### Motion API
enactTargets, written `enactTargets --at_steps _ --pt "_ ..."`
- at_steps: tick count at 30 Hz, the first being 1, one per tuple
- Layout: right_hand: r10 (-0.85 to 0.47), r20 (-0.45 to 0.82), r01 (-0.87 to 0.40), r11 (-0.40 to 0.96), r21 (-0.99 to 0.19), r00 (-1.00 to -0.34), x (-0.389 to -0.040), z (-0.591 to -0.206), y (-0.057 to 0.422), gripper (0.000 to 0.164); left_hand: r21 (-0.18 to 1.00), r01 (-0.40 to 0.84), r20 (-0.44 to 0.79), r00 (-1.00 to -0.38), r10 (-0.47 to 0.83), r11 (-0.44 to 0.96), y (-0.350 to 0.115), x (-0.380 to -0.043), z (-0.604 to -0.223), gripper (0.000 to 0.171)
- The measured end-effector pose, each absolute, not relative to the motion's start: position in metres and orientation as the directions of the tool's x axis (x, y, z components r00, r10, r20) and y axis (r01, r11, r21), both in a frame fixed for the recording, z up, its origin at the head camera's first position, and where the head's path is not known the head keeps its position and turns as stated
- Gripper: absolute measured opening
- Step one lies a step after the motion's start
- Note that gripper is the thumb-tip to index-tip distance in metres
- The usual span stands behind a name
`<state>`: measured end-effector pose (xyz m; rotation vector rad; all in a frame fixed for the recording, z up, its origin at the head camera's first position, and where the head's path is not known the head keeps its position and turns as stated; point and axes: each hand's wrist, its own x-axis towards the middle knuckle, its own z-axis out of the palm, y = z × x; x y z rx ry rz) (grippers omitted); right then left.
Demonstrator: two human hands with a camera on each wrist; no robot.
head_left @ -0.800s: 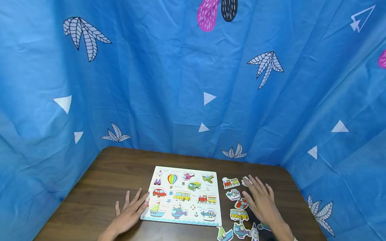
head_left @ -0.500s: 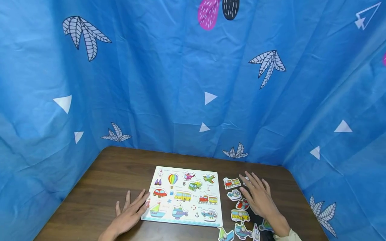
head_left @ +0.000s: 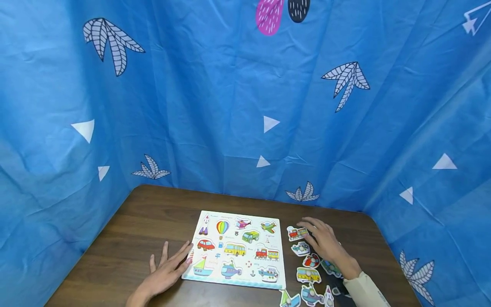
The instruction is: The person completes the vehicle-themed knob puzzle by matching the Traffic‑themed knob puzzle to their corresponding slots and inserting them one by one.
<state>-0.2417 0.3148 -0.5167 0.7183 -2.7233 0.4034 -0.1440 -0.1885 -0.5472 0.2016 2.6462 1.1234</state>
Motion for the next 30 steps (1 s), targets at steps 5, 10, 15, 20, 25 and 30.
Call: enactTargets --at_steps 5,10,15,20,25,30 --pt "-0.530 0.376 -0.624 0.758 -0.192 -0.760 -0.254 -0.521 0.319 0.029 0.744 0.057 -0.154 -0.955 0.254 0.665 -0.191 -0.144 -0.547 0.062" --pt "-0.546 0.320 -0.623 0.747 -0.233 -0.774 -0.260 -0.525 0.320 0.033 0.767 0.074 -0.142 -0.949 0.281 0.637 -0.192 -0.143 -0.546 0.068" --pt "-0.572 0.342 -0.654 0.727 -0.209 -0.746 -0.265 -0.528 0.319 0.031 0.772 0.076 -0.136 -0.950 0.281 0.631 -0.192 -0.142 -0.546 0.070" --pt "-0.592 0.325 -0.665 0.719 -0.200 -0.737 -0.268 -0.529 0.318 0.029 0.769 0.087 -0.121 -0.953 0.278 0.633 -0.192 -0.142 -0.548 0.070" --pt "-0.587 0.273 -0.642 0.738 -0.207 -0.762 -0.270 -0.531 0.316 0.026 0.776 0.074 -0.132 -0.952 0.276 0.626 -0.192 -0.141 -0.550 0.069" --pt "-0.601 0.273 -0.658 0.717 -0.231 -0.751 -0.272 -0.534 0.316 0.022 0.773 0.065 -0.140 -0.952 0.271 0.631 -0.192 -0.141 -0.550 0.068"
